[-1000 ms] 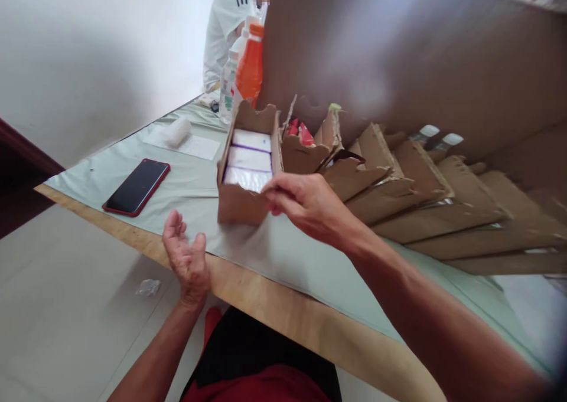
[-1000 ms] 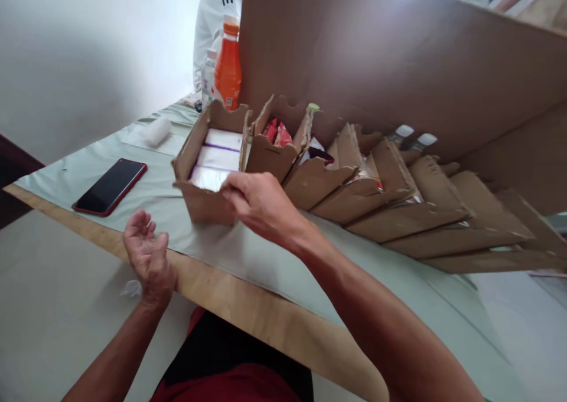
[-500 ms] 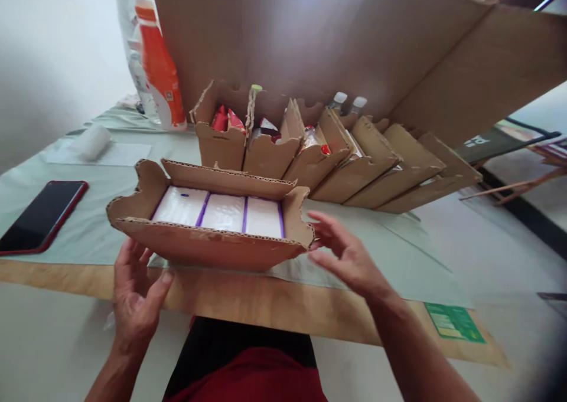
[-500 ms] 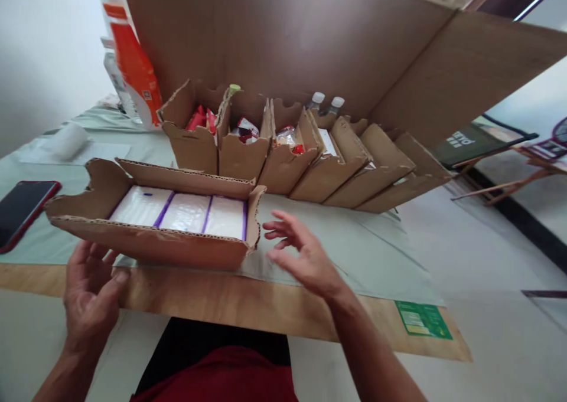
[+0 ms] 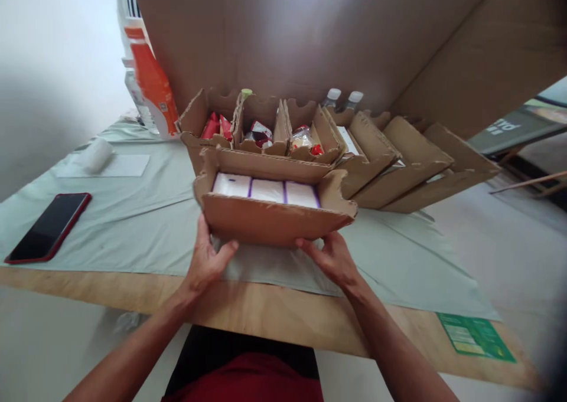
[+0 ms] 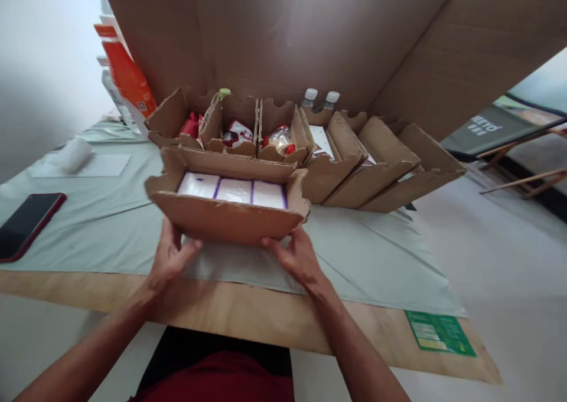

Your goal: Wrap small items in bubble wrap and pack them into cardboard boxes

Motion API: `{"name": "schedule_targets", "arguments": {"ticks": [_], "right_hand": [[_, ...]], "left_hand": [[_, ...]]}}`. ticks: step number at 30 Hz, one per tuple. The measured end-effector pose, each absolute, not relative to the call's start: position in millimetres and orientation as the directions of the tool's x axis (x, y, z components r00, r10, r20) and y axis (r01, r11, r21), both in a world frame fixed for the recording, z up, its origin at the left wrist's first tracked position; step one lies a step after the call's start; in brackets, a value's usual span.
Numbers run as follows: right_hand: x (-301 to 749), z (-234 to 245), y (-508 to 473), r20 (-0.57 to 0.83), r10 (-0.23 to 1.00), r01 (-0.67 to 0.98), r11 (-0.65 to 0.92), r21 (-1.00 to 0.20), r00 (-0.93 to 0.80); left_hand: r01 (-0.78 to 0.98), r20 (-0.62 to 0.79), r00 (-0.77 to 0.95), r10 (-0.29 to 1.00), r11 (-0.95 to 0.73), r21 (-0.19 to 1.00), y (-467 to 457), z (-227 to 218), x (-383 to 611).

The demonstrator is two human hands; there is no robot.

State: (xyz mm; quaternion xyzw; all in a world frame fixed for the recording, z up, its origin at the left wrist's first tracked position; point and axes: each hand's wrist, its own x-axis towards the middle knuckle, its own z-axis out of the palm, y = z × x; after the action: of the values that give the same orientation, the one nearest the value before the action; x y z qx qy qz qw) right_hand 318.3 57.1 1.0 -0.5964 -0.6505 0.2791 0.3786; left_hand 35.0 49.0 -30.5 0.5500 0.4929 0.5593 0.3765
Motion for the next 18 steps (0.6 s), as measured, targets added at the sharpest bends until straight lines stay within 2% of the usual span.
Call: {"name": "schedule_targets", "arguments": {"ticks": [4, 8, 12, 14, 16, 18], "right_hand": [[334.2, -11.4, 64.9, 0.094, 0.98, 0.526, -0.013, -0.85, 0.176], [335.5, -27.8, 59.2, 0.058, 0.978, 0.54, -0.06, -0.839, 0.199], [340.0, -35.2, 58.9, 0.075, 0.97, 0.573, -0.074, -0.816, 0.232], [341.7, -35.5, 60.9, 0.063, 0.96, 0.583, -0.112, -0.805, 0.271], [342.6, -34.8, 62.7, 0.047, 0.949, 0.589, -0.154, -0.793, 0.311], [343.7, -34.5, 64.1, 0.039, 0.941, 0.608, -0.185, -0.772, 0.336]], "left_hand": [[0.239, 0.191, 0.135, 0.972, -0.219, 0.946, 83.4, -28.3, 37.7], [0.398, 0.068, 0.277, 0.958, -0.179, 0.9, 67.2, -27.4, 5.2], [0.501, -0.039, 0.457, 0.889, -0.222, 0.836, 50.3, -17.0, -53.6], [0.588, 0.0, 0.335, 0.942, -0.209, 0.781, 66.9, -7.7, -95.7], [0.742, 0.177, -0.005, 0.984, -0.115, 0.66, 100.8, 3.2, -145.1], [0.856, 0.373, -0.295, 0.88, 0.07, 0.513, 141.5, 14.1, -195.3]]}}
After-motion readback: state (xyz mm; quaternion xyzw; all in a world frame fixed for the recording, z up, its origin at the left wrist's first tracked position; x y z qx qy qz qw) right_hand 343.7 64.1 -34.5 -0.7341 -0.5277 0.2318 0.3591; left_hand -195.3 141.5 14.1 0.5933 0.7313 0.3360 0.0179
